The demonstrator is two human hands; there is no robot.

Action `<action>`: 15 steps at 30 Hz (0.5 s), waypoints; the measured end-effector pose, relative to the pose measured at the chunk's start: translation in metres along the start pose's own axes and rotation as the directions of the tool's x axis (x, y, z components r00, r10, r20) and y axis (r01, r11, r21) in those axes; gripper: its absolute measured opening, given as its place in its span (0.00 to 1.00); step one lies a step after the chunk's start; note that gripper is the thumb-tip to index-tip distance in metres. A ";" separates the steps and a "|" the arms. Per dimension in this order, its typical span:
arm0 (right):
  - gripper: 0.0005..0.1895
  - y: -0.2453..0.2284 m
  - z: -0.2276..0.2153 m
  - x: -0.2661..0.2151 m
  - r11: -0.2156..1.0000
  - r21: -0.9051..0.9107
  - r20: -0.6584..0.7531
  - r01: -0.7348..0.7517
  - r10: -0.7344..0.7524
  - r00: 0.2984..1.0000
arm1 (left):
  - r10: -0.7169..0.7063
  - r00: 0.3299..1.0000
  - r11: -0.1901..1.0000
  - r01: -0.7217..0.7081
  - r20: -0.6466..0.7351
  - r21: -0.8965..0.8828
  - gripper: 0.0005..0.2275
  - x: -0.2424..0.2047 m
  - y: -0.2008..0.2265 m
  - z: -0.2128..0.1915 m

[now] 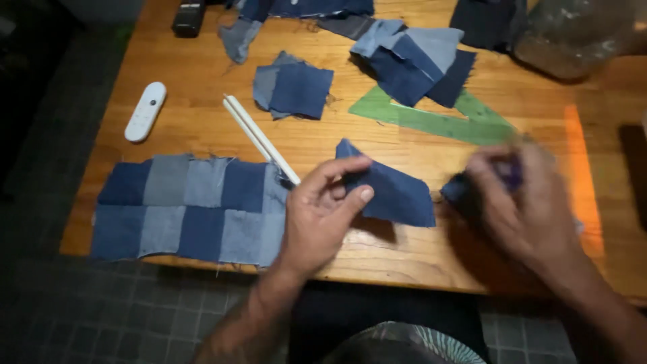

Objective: Cutting and measuring denim fabric scraps to prepare for sewing patchwork

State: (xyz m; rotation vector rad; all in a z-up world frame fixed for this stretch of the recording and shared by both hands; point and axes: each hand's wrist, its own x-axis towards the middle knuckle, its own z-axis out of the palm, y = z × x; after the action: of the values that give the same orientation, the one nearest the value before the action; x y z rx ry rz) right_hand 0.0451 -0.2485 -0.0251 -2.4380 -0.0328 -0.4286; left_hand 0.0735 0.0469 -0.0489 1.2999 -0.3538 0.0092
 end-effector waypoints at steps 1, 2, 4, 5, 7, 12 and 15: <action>0.11 -0.030 0.005 0.014 1.000 0.003 0.004 0.002 -0.002 1.000 | -0.001 1.000 1.000 0.001 -0.004 0.003 0.15 0.005 0.001 -0.006; 0.13 -0.059 0.010 0.029 0.925 0.177 0.297 -0.337 0.276 0.914 | -0.019 1.000 1.000 0.019 0.010 -0.016 0.17 0.011 0.002 -0.012; 0.16 -0.091 0.031 0.049 0.719 0.239 0.587 -0.652 0.428 0.687 | -0.024 0.999 0.999 0.025 0.033 -0.031 0.19 0.033 0.004 -0.028; 0.10 -0.094 0.049 0.053 0.532 0.561 0.531 -0.634 0.357 0.769 | 0.048 0.999 0.987 -0.051 0.026 0.153 0.17 0.045 0.006 -0.038; 0.25 -0.101 0.079 0.075 0.270 0.805 0.448 -0.528 0.306 0.840 | 0.122 0.992 0.934 -0.123 0.026 0.336 0.15 0.072 0.011 -0.062; 0.28 -0.060 0.180 0.182 0.874 0.429 0.090 -0.228 0.210 0.974 | 0.091 0.994 0.748 -0.029 -0.059 0.663 0.26 0.155 0.006 -0.118; 0.26 -0.073 0.210 0.205 0.985 0.021 0.173 -0.173 0.167 0.971 | -0.085 0.982 0.500 0.188 -0.168 0.845 0.42 0.193 -0.019 -0.149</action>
State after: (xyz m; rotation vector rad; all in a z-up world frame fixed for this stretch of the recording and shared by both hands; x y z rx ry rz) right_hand 0.2921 -0.0793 -0.0708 -2.4116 0.0938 -0.1403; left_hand 0.2978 0.1450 -0.0491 2.3382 -0.1305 0.1384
